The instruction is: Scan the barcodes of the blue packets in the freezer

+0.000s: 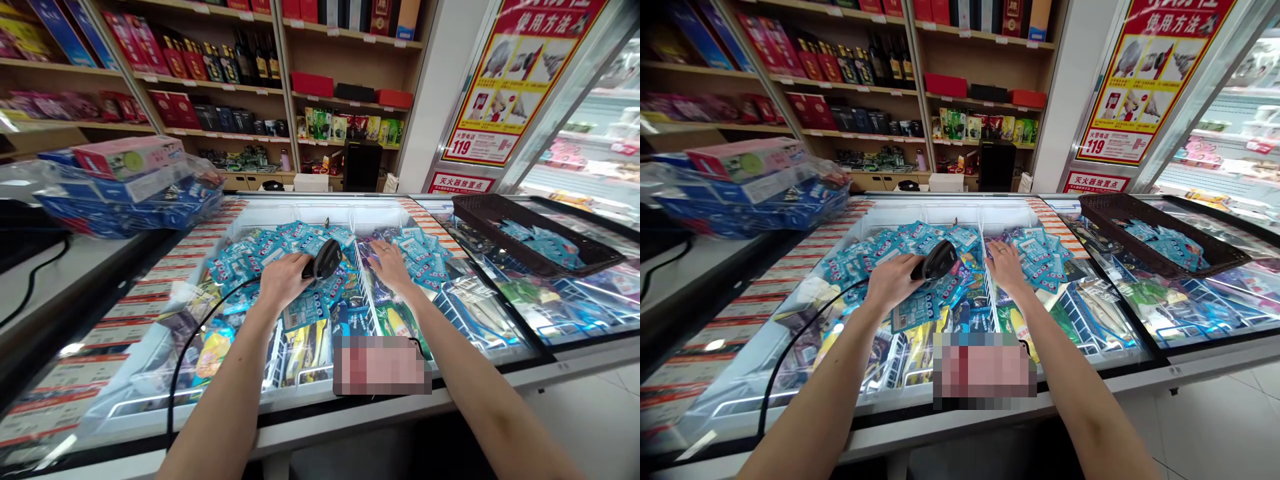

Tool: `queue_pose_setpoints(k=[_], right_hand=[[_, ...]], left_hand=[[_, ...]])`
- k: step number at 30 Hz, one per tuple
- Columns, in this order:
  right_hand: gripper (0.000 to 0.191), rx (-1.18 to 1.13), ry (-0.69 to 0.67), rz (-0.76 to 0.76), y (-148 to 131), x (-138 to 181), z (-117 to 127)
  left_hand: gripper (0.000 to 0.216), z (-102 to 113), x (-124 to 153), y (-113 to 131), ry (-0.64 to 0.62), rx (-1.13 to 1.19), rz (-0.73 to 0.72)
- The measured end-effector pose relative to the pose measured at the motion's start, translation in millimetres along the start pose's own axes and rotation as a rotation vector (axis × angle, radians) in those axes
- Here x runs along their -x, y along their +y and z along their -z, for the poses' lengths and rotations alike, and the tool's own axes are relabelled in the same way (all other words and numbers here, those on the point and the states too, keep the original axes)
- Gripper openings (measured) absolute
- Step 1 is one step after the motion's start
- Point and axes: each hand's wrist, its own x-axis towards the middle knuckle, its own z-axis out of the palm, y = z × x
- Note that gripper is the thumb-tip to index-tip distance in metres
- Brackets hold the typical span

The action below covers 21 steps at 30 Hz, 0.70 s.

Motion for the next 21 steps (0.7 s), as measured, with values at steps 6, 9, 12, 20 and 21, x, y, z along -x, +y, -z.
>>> queue_pose_setpoints(k=[6,9,12,20,21], right_hand=[[0.052,-0.047,-0.178,0.148,-11,-22,-23],[0.055,-0.014,-0.187,0.149,-12,-32,-30],[0.053,0.011,-0.216,0.162,-16,-38,-32],[0.032,0.080,-0.127,0.193,-34,-21,-12],[0.032,0.043,-0.131,0.195,-34,-18,-10]], left_hand=[[0.032,2,1,-6,-0.002,0.000,0.022],[0.032,3,2,-8,-0.003,0.010,0.029],[0.030,4,3,-8,0.003,0.024,0.038],[0.028,6,3,-6,0.036,0.041,0.028],[0.028,6,3,-5,0.037,0.041,0.023]])
